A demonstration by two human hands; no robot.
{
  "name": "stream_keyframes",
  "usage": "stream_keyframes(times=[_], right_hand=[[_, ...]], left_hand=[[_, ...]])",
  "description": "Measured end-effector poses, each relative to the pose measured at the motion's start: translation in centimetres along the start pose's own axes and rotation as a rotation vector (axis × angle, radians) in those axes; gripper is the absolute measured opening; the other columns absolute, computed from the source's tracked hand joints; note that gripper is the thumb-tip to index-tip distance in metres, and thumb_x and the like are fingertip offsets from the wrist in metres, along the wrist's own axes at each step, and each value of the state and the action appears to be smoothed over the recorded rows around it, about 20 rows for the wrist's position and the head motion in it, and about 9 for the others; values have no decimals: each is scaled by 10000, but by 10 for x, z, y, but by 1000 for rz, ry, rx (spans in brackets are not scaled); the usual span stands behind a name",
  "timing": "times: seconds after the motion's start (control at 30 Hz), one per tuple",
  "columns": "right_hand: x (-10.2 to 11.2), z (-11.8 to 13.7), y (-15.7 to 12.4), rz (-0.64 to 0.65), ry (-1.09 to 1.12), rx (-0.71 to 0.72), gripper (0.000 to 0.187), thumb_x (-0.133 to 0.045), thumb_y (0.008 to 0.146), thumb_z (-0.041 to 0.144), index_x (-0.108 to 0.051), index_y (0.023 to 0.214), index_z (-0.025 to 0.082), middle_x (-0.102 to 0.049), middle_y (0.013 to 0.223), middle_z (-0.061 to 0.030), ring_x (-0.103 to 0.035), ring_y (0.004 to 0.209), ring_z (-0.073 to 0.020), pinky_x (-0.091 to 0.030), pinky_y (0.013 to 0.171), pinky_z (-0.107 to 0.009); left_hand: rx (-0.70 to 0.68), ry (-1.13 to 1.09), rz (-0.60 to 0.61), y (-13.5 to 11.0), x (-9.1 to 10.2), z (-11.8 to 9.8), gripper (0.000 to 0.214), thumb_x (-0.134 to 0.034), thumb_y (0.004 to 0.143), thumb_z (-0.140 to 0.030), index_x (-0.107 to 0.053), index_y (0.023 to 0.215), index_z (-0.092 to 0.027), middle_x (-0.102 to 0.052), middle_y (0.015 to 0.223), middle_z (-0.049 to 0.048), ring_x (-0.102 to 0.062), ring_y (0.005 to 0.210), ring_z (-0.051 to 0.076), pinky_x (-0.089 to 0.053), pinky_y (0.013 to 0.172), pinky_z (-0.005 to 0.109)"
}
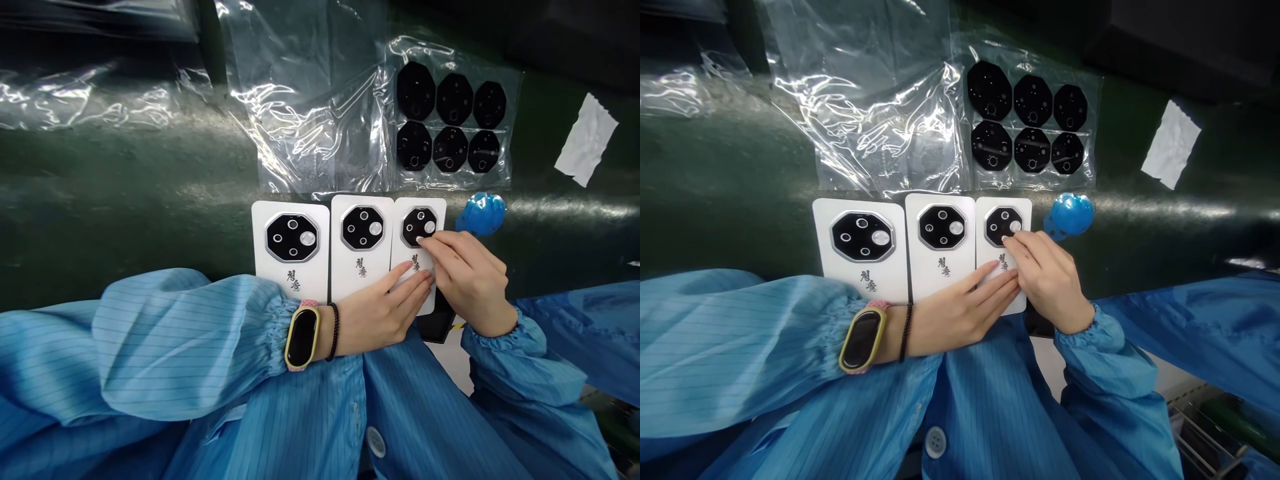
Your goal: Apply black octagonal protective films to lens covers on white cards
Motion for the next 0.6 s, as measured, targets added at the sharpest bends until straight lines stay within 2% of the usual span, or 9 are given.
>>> stream_keyframes(times=[0.43,0.53,0.6], right_hand=[[2,0,2,-2,10,-13,274,-477,866,-32,-666,905,162,-711,835,-59,-666,710,-159,-563,606,-283],[3,-9,5,41,150,-82,208,-527,876,15,-666,878,169,-713,836,-48,-679,744,-160,-561,612,-271],[7,-21,8,36,304,-202,148,-583,871,69,-668,847,187,-712,829,-26,-679,753,-157,-556,612,-266]], left_hand=[[11,-24,-18,2,2,2,390,-332,941,-109,-636,1174,-31,-639,1230,133,-595,1163,233,-490,993,385],[10,-29,-12,2,3,2,382,-343,941,-110,-635,1174,-30,-638,1230,138,-598,1158,238,-487,997,391],[8,-37,-9,2,3,3,364,-370,942,-123,-633,1176,-30,-633,1235,145,-595,1162,244,-482,1001,400]])
Point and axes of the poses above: each hand's wrist, its own y-axis towards the middle knuckle, its own x-axis out of the back of the hand, z = x × y, the point moved 5 cm from there along y, towards the middle knuckle
